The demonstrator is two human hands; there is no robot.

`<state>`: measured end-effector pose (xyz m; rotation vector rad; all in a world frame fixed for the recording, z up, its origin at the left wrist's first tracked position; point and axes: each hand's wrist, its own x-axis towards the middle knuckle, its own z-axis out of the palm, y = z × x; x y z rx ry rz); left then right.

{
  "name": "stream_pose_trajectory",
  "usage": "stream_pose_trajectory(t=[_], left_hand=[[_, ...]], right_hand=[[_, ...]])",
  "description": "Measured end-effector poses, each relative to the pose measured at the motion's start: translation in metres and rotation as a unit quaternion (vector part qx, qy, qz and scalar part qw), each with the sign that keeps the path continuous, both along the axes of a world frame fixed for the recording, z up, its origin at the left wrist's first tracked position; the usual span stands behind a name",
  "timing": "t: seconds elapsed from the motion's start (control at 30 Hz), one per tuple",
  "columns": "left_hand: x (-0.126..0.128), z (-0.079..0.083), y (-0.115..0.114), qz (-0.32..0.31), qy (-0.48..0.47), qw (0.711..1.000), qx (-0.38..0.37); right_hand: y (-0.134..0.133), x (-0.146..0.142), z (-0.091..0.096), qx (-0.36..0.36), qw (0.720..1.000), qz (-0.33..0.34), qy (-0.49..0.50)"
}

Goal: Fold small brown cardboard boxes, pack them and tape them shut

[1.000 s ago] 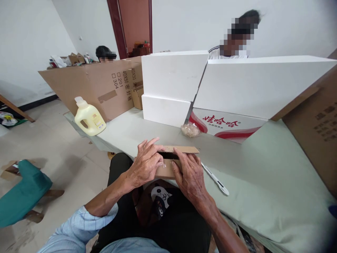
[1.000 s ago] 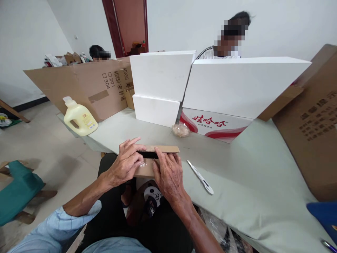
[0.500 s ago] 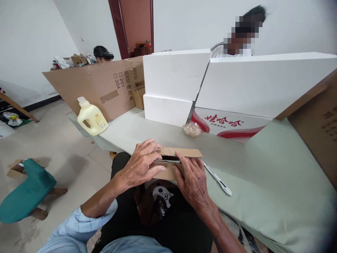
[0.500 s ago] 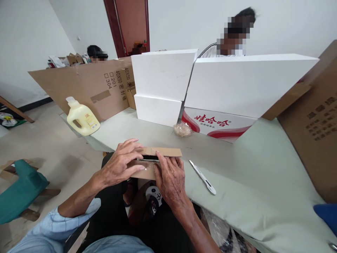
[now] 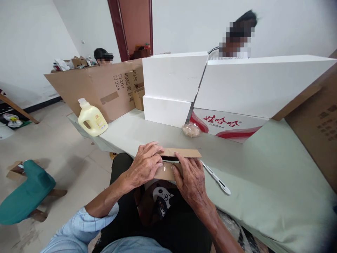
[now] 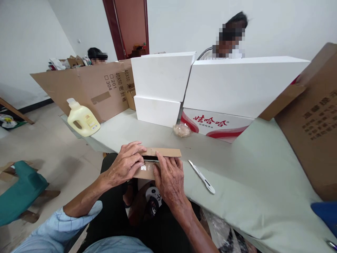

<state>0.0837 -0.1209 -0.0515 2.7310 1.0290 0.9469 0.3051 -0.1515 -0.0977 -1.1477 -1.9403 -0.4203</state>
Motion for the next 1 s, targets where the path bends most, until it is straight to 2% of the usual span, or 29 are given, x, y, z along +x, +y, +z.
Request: stream_pose_trajectory(t=[0.27, 0.47, 0.63, 0.77, 0.87, 1.0], left_hand=[[-0.001, 0.0, -0.006, -0.004, 0.034, 0.999, -0.001], [0.002, 0.007, -0.016, -0.047, 0.027, 0.998, -0.031], [-0.011, 0.035, -0.016, -0.088, -0.068, 0.985, -0.132], [-0.029, 0.053, 0.004, -0.054, -0.171, 0.963, -0.201], [-0.033, 0.053, 0.019, -0.06, -0.178, 0.935, -0.301], [-0.025, 0.044, 0.03, -0.099, -0.139, 0.89, -0.423]], right_hand=[[-0.001, -0.001, -0.001, -0.001, 1.0, -0.005, -0.005], [-0.006, -0.003, -0.001, 0.004, 1.0, -0.005, -0.003], [-0.013, -0.002, -0.004, -0.006, 1.0, 0.004, -0.002], [-0.021, -0.002, -0.01, -0.002, 1.0, 0.018, 0.011], [-0.027, -0.003, -0.016, 0.006, 1.0, 0.023, 0.019], [-0.034, -0.003, -0.021, 0.008, 0.999, 0.021, 0.023]])
